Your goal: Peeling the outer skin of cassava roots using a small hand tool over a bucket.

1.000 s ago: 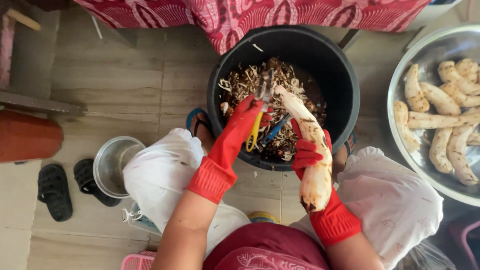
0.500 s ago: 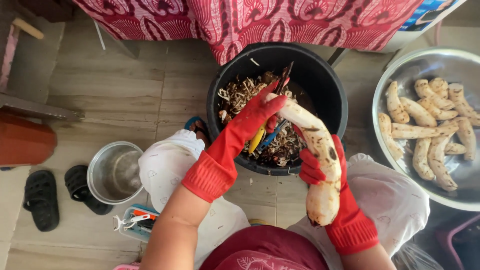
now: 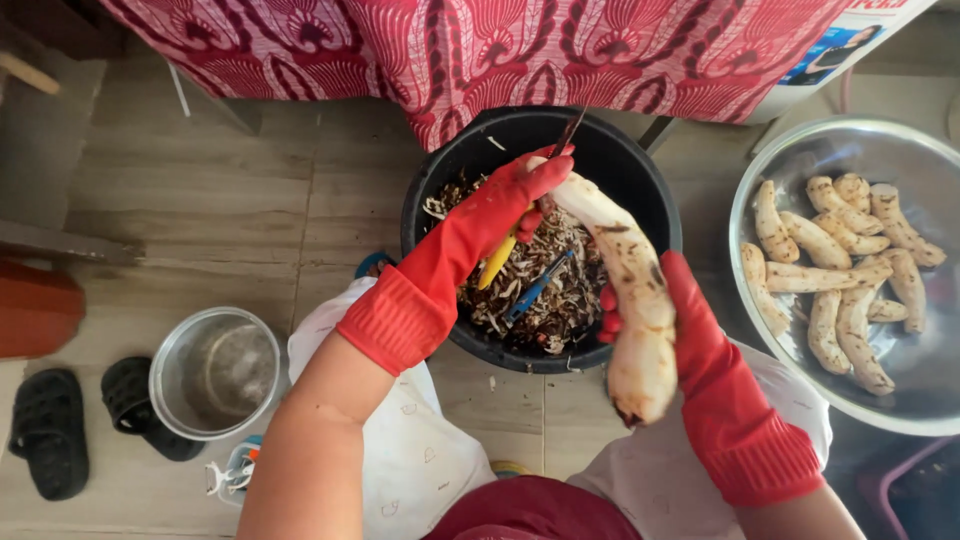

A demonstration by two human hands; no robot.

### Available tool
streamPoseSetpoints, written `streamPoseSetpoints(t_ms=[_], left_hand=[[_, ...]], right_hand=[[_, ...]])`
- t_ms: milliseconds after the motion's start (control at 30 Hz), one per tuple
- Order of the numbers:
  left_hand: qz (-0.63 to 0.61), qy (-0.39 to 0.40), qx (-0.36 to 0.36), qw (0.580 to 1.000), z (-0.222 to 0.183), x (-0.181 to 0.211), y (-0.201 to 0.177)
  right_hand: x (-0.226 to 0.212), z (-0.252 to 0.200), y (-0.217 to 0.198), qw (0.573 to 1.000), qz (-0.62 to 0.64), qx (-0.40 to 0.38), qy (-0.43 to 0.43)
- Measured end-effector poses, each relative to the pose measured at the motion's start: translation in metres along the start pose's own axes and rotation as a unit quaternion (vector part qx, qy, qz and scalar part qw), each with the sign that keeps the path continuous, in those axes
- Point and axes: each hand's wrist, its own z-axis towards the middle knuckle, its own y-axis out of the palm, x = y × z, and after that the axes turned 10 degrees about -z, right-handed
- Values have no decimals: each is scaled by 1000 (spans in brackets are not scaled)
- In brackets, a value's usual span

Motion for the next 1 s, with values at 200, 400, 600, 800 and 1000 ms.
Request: streamPoseSetpoints(t_ms=[200,400,600,800,1000], left_hand=[[25,3,10,1000,-6,5,7],[17,-32,46,998,-3,-8,6],[37,-36,57,997,2,-7,11],[158,145,10,977,-10,15,7],[322,288,-79,899,18,-14,-13]], right_hand=[[1,15,5,966,-183,182,4],[-8,18,32,949,-244,200,-19],[14,16,-4,976,-110,185,-22],[0,4,48,993,60,95,42],[5,14,38,989,96,-28,106]])
